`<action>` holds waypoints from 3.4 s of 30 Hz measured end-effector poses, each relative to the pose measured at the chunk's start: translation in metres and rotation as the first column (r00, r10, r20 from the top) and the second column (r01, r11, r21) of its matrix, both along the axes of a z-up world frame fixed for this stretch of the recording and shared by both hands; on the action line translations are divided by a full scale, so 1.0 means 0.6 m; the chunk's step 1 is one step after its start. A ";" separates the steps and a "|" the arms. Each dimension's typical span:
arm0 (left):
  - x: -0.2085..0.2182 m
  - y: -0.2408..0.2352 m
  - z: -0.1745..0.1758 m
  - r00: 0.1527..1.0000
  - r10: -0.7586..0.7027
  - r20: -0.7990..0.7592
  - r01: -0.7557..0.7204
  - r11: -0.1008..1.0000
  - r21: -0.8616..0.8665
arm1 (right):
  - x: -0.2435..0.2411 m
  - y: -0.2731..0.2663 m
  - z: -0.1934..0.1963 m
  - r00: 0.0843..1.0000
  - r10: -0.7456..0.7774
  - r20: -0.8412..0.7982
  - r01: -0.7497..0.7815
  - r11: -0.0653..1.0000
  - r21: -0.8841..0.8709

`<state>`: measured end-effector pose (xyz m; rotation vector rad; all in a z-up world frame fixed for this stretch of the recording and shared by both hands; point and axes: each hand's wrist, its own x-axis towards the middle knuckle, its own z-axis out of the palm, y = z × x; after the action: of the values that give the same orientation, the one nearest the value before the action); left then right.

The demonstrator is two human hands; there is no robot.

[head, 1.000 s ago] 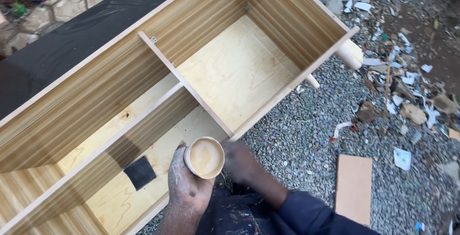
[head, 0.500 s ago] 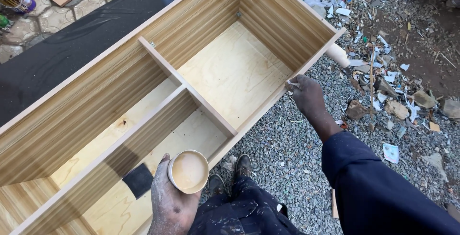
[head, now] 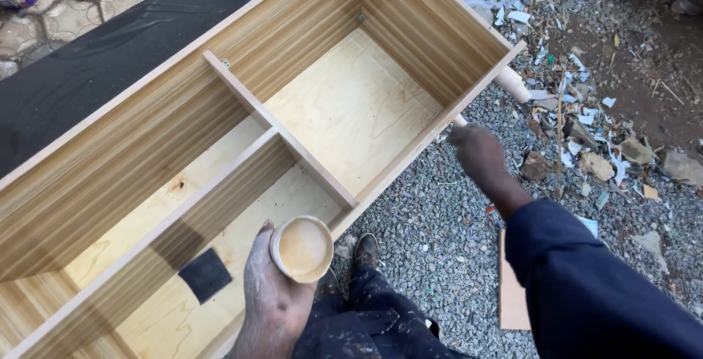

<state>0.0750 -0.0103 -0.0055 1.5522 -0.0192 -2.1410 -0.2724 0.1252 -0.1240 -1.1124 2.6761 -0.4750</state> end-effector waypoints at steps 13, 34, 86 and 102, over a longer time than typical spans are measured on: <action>-0.006 -0.008 -0.007 0.993 0.033 0.112 -0.043 0.995 0.090 | 0.351 -0.061 0.031 0.887 0.183 0.423 -0.216 0.976 0.031; 0.013 -0.001 -0.004 0.997 0.065 0.030 -0.066 0.997 0.034 | 0.461 -0.066 0.000 0.916 0.215 0.340 -0.185 0.976 -0.119; -0.020 0.100 0.008 0.977 -0.215 0.000 0.215 0.974 0.072 | 0.416 0.107 0.286 0.547 -0.078 0.833 0.486 0.840 -0.241; -0.079 0.113 -0.012 0.949 -0.298 0.098 0.302 0.953 -0.025 | 0.324 0.116 0.276 0.329 -0.064 0.942 0.524 0.843 -0.126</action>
<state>0.0275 0.0578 -0.0128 1.7162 -0.3489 -2.2763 -0.0780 0.1949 0.0414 -0.1498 1.7032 -1.3299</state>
